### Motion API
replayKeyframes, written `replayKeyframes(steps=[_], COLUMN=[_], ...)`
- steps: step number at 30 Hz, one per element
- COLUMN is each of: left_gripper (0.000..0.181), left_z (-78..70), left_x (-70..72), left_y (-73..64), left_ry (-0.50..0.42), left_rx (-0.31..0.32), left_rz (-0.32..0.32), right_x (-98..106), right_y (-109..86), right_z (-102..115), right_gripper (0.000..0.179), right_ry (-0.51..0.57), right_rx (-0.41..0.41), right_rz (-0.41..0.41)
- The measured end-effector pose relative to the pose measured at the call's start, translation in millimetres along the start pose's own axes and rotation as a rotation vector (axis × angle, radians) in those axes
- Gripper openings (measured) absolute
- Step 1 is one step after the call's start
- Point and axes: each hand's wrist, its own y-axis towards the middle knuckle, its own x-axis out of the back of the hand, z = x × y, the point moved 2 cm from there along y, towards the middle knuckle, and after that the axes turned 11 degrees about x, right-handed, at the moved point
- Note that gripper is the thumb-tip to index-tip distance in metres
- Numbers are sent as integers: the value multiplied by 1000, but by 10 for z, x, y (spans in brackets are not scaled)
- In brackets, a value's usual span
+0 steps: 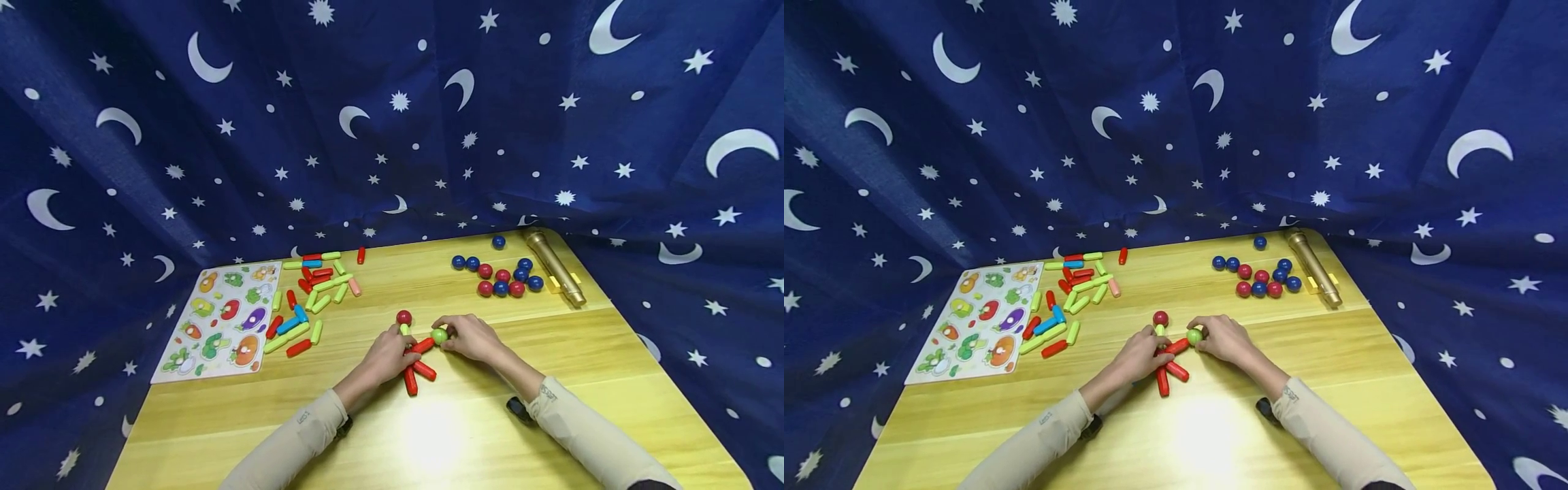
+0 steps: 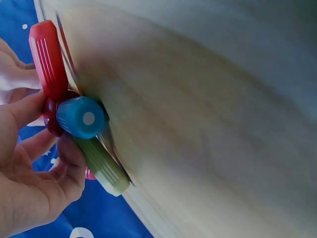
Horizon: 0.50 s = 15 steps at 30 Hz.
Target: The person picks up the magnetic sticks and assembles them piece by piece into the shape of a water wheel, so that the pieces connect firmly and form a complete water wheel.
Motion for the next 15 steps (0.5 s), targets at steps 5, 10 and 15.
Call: replayKeyframes(steps=[5, 10, 15], left_gripper=[37, 22, 25], left_z=[31, 89, 91], left_x=[8, 15, 19], left_y=[-16, -59, -82], left_ry=[-76, -90, 52], left_rx=[15, -79, -117], left_rz=[-10, 2, 64], right_x=[55, 319, 518], right_y=[105, 175, 252], right_z=[-28, -270, -561], right_gripper=[48, 51, 41], right_ry=[-5, -106, -233], right_rx=[46, -11, -102], right_rz=[23, -108, -204])
